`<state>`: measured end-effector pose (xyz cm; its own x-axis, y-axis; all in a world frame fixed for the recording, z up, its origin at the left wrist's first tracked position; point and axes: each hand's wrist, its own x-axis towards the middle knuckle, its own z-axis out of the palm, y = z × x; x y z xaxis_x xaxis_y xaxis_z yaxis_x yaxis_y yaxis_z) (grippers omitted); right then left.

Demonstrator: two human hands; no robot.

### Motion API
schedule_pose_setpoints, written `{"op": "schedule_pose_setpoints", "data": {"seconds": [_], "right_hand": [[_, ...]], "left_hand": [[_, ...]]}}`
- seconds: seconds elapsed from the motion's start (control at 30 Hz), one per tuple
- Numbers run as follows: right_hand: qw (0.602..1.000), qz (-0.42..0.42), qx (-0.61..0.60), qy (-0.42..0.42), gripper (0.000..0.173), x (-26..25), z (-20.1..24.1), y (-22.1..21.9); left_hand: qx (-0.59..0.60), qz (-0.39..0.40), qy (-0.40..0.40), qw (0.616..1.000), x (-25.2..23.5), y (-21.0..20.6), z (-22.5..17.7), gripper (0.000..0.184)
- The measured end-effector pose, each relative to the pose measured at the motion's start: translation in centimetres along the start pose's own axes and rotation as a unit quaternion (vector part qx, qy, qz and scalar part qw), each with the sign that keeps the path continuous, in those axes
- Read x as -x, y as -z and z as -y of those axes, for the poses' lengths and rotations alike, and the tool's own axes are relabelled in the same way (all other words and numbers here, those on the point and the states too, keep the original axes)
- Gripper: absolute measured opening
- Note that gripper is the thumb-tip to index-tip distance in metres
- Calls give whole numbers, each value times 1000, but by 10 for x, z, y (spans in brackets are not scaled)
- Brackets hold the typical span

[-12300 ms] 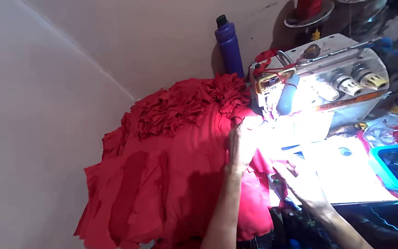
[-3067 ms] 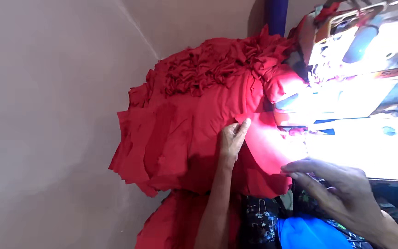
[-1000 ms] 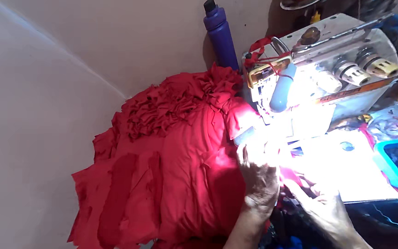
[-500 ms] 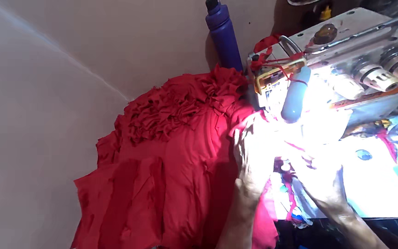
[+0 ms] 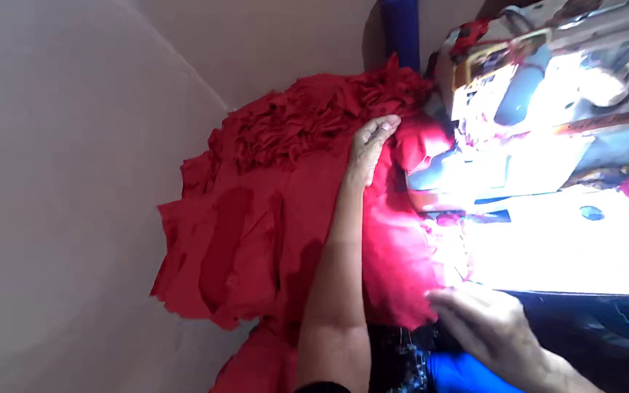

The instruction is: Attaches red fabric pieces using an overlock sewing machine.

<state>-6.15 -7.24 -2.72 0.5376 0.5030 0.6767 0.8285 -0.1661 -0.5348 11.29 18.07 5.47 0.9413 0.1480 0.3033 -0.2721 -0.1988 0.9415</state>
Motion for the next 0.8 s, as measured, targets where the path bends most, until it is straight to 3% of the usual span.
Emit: {"op": "schedule_pose_setpoints", "data": {"seconds": [0.2, 0.33, 0.4, 0.47, 0.6, 0.8], "right_hand": [[964, 55, 142, 218, 22, 22, 13, -48], [936, 37, 240, 253, 23, 23, -1, -74], [947, 26, 203, 247, 22, 25, -3, -76], [963, 28, 144, 227, 23, 26, 0, -72], [988, 59, 47, 135, 22, 31, 5, -63], [990, 126, -42, 50, 24, 27, 11, -48]], "left_hand": [[-201, -86, -47, 975, 144, 32, -31, 27], [-315, -78, -57, 944, 182, 47, -15, 32], [-349, -58, -62, 933, 184, 48, -5, 39], [-337, -70, -79, 936, 177, 47, 9, 34], [-241, -140, -85, 957, 163, 45, 29, 16], [-120, -130, -65, 982, 168, 51, 35, 17]]}}
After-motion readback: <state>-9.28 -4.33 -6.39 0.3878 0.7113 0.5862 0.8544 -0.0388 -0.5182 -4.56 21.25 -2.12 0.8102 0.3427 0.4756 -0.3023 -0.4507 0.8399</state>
